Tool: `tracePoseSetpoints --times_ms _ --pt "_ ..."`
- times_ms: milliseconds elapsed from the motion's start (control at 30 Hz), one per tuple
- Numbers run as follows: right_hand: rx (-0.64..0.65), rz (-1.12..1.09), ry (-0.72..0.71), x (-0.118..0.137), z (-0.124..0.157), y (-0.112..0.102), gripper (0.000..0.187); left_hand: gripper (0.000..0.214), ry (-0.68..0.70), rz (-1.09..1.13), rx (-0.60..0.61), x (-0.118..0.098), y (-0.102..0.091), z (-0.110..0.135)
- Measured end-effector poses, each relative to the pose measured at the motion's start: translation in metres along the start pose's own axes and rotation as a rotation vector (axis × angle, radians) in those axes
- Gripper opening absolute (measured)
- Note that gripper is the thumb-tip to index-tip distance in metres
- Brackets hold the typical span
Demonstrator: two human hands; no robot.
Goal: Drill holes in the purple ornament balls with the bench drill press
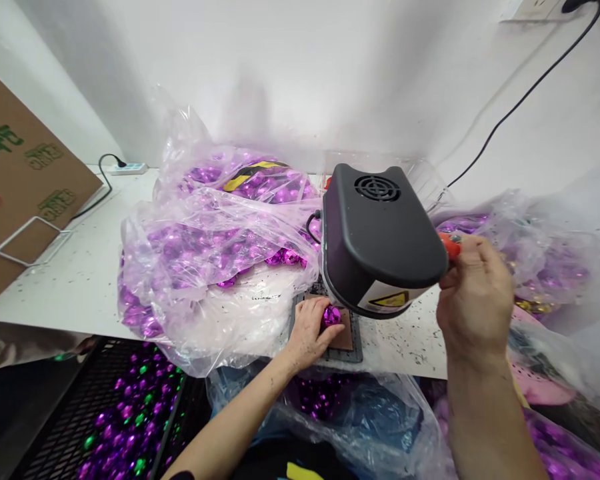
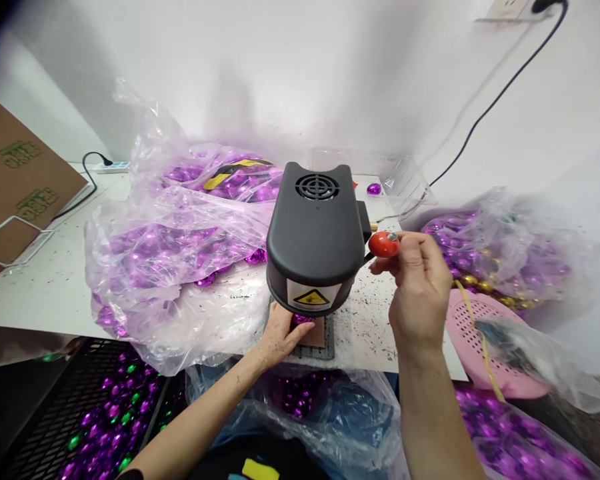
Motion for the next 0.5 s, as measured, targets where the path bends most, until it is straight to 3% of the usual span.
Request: tracePoseSetpoints --times_ms 100,233,333,500 --pt "-0.025 0.095 -0.12 0.027 0.003 0.005 0.052 0.041 -0.051 0.006 -0.032 0.005 -0.004 -0.001" --pt "0.061 0.24 -0.274 0.053 0.007 0.022 0.051 0.041 -0.047 0.005 -0.052 0.007 -0.005 0.0" --pt "0.122 0.359 -0.319 0.058 0.006 0.032 0.048 0.042 -0.036 0.007 -0.061 0.007 -0.005 0.0" --pt "0.148 0.422 -0.256 0.05 -0.001 0.031 0.045 0.043 -0.023 -0.008 -0.037 0.001 -0.006 -0.001"
Point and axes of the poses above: each hand's wrist, its own z-axis away from the middle knuckle, its own y-axis out of the palm, x = y × z, the point moved 9 cm from there along -z, towards the middle knuckle, and after that the axes turned 2 degrees about z, right-handed, at the moved point
